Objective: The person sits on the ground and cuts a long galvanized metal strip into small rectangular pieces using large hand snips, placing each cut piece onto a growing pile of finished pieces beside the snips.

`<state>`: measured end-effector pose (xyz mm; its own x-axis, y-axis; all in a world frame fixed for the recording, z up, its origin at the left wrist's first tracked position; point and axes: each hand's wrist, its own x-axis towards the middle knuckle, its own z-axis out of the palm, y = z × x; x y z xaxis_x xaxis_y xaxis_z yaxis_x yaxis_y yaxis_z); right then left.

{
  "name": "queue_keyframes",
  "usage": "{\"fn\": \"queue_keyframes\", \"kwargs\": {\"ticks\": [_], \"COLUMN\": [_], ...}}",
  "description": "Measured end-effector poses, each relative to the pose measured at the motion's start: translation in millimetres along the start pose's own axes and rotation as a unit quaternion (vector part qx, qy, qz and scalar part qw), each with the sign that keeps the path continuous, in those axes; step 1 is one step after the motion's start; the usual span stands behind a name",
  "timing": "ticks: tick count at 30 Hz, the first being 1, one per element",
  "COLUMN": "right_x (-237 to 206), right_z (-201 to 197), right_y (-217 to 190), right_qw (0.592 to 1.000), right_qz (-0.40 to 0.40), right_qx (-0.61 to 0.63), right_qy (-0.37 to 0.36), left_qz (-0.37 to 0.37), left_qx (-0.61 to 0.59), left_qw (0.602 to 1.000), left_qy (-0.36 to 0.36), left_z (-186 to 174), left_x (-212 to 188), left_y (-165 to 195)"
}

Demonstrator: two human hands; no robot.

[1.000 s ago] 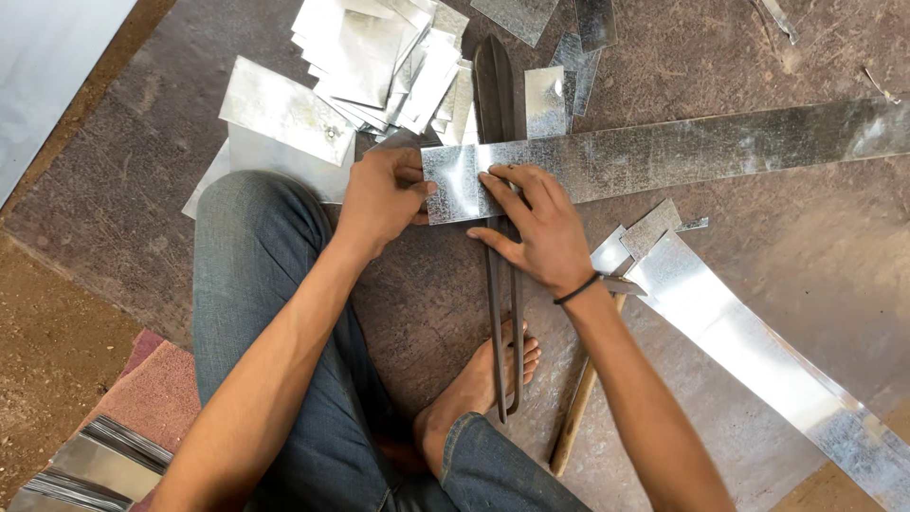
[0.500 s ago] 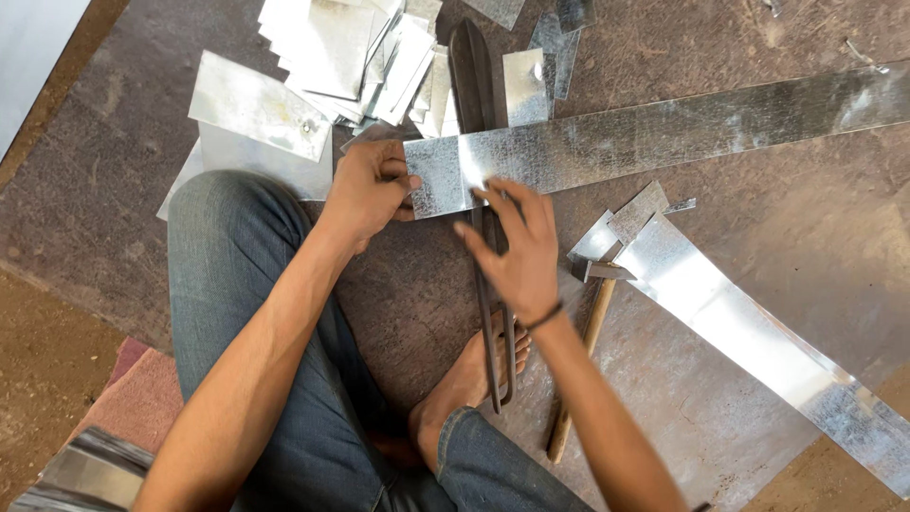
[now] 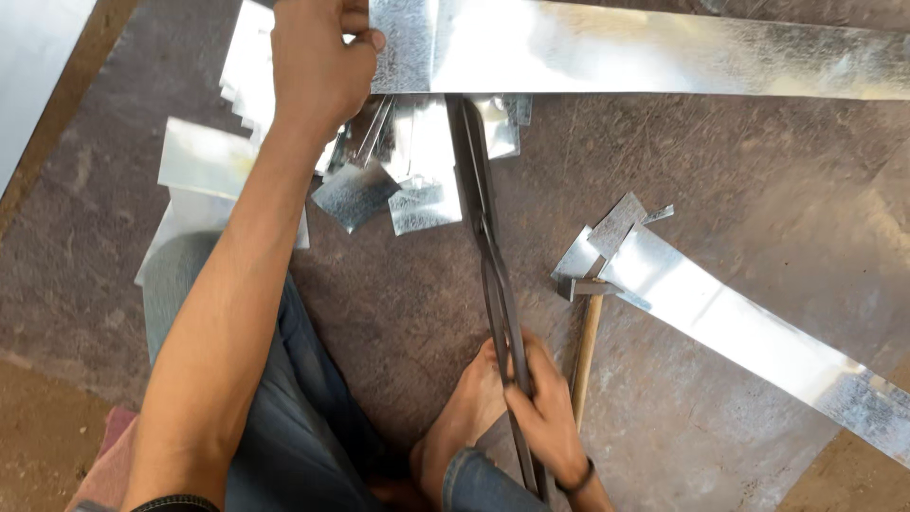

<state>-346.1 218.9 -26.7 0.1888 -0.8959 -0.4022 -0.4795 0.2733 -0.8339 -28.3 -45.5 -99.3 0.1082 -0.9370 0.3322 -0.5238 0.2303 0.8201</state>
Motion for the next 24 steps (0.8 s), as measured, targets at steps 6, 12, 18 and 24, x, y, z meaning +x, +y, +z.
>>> {"fn": "queue_keyframes", "kwargs": {"ticks": [6, 12, 18, 24], "right_x": [-19.3, -18.9, -1.6, 26.1], "right_z": [2.7, -4.7, -7.9, -6.3], "right_y": [3.2, -1.4, 3.6, 2.4], "right_qw": [0.994, 0.975, 0.975, 0.967], "right_qz": [0.099, 0.172, 0.146, 0.112], "right_qx": [0.054, 0.125, 0.146, 0.214], "right_qy": [-0.01, -0.058, -0.08, -0.08], "left_qz": [-0.238, -0.22, -0.271, -0.292], "left_qx": [-0.089, -0.089, -0.14, -0.185], "left_qw": [0.966, 0.969, 0.947, 0.931], "left_qy": [-0.057, -0.074, -0.1, -0.116], "left_z": [15.0, 13.4, 21.3, 24.0], "left_x": [-7.1, -4.5, -18.4, -40.1], "left_y": [-11.8, -9.4, 0.4, 14.8]}}
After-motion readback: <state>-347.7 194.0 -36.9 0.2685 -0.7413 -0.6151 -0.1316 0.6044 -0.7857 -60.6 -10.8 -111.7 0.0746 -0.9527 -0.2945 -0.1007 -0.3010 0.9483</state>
